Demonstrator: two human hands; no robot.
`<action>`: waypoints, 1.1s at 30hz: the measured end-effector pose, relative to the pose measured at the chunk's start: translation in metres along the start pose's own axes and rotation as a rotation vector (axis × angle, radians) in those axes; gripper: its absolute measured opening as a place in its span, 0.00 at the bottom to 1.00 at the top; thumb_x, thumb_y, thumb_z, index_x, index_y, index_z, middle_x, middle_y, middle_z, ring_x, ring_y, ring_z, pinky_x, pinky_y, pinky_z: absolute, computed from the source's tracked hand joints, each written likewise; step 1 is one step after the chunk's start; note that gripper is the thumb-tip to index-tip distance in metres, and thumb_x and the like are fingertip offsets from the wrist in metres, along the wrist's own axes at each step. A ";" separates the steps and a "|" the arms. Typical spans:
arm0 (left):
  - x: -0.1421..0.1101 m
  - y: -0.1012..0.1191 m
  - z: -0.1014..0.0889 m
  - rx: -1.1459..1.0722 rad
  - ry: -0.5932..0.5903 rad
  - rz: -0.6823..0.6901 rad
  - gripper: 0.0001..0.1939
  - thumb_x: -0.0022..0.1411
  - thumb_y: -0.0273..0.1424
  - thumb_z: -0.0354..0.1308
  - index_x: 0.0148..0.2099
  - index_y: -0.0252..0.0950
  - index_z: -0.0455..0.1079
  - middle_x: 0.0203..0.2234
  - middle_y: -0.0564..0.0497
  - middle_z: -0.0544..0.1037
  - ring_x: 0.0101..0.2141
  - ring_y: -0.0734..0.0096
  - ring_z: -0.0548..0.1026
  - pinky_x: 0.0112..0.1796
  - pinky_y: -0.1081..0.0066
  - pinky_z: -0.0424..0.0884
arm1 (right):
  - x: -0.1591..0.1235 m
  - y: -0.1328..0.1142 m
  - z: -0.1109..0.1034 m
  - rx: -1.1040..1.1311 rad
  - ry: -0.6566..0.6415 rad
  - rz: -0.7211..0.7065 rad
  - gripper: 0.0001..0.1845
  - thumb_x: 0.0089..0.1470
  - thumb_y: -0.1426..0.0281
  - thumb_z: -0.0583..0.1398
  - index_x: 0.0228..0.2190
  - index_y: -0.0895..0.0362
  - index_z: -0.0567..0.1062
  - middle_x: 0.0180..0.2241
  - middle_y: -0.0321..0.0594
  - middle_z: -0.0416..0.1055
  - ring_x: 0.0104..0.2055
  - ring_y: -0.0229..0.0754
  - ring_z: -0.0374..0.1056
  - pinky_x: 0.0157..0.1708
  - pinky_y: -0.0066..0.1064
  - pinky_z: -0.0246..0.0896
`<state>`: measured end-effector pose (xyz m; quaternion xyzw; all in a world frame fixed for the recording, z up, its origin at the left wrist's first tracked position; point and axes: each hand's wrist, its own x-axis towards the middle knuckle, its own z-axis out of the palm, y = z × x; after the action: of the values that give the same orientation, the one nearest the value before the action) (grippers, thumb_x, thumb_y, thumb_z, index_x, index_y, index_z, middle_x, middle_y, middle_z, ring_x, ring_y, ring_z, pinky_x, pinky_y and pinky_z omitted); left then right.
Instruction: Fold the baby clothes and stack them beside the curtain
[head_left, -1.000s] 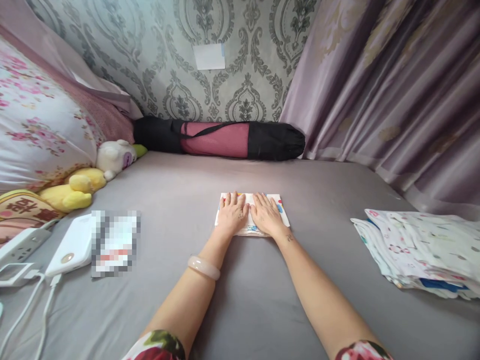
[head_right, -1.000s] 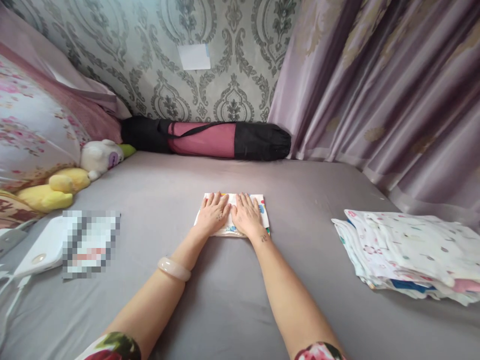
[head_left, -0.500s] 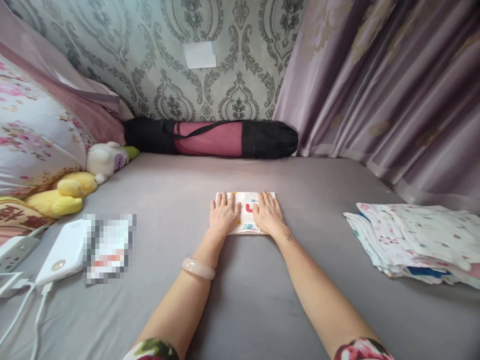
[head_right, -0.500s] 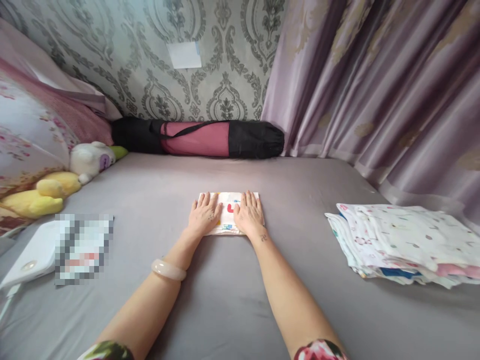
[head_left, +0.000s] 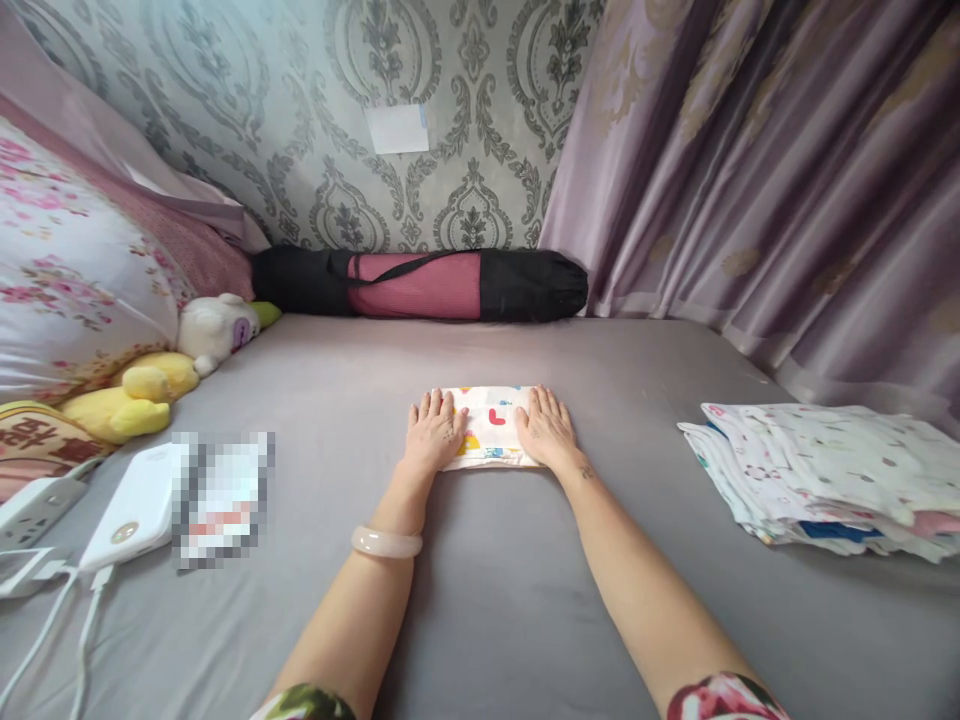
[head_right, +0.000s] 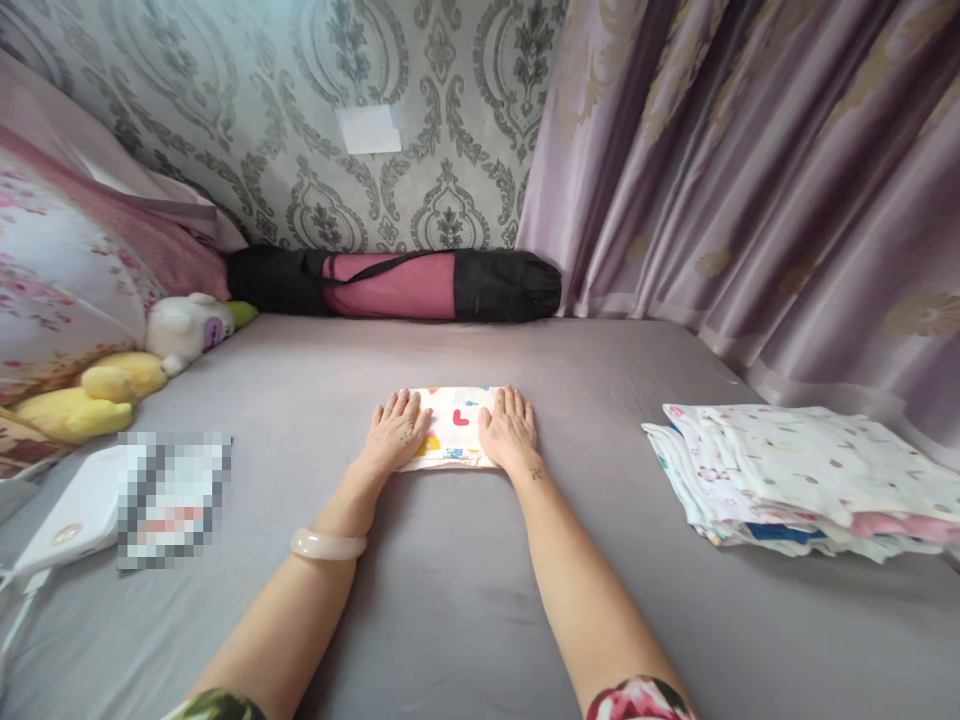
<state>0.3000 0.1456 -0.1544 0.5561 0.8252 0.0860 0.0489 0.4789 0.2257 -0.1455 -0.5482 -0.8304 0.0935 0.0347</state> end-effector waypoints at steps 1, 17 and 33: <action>0.000 0.000 -0.001 -0.006 -0.003 -0.004 0.31 0.70 0.43 0.33 0.68 0.32 0.52 0.67 0.40 0.53 0.66 0.51 0.49 0.62 0.49 0.48 | 0.000 0.001 -0.001 0.003 -0.005 0.012 0.34 0.65 0.61 0.39 0.66 0.68 0.48 0.69 0.48 0.40 0.70 0.48 0.36 0.66 0.43 0.32; 0.002 0.005 0.000 0.005 0.030 0.044 0.29 0.70 0.40 0.35 0.66 0.31 0.55 0.66 0.39 0.56 0.66 0.53 0.50 0.62 0.47 0.47 | 0.002 -0.012 0.007 -0.002 0.030 -0.130 0.36 0.66 0.59 0.39 0.65 0.70 0.51 0.68 0.52 0.42 0.70 0.47 0.37 0.67 0.39 0.29; 0.004 0.006 -0.006 -0.131 0.120 0.001 0.24 0.70 0.38 0.39 0.62 0.34 0.60 0.64 0.41 0.60 0.66 0.55 0.52 0.63 0.49 0.48 | -0.006 -0.024 -0.001 -0.001 0.105 -0.198 0.34 0.66 0.60 0.39 0.65 0.69 0.52 0.68 0.51 0.43 0.70 0.48 0.37 0.67 0.40 0.29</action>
<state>0.3027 0.1512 -0.1473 0.5458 0.8191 0.1729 0.0354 0.4602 0.2115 -0.1395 -0.4675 -0.8776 0.0604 0.0870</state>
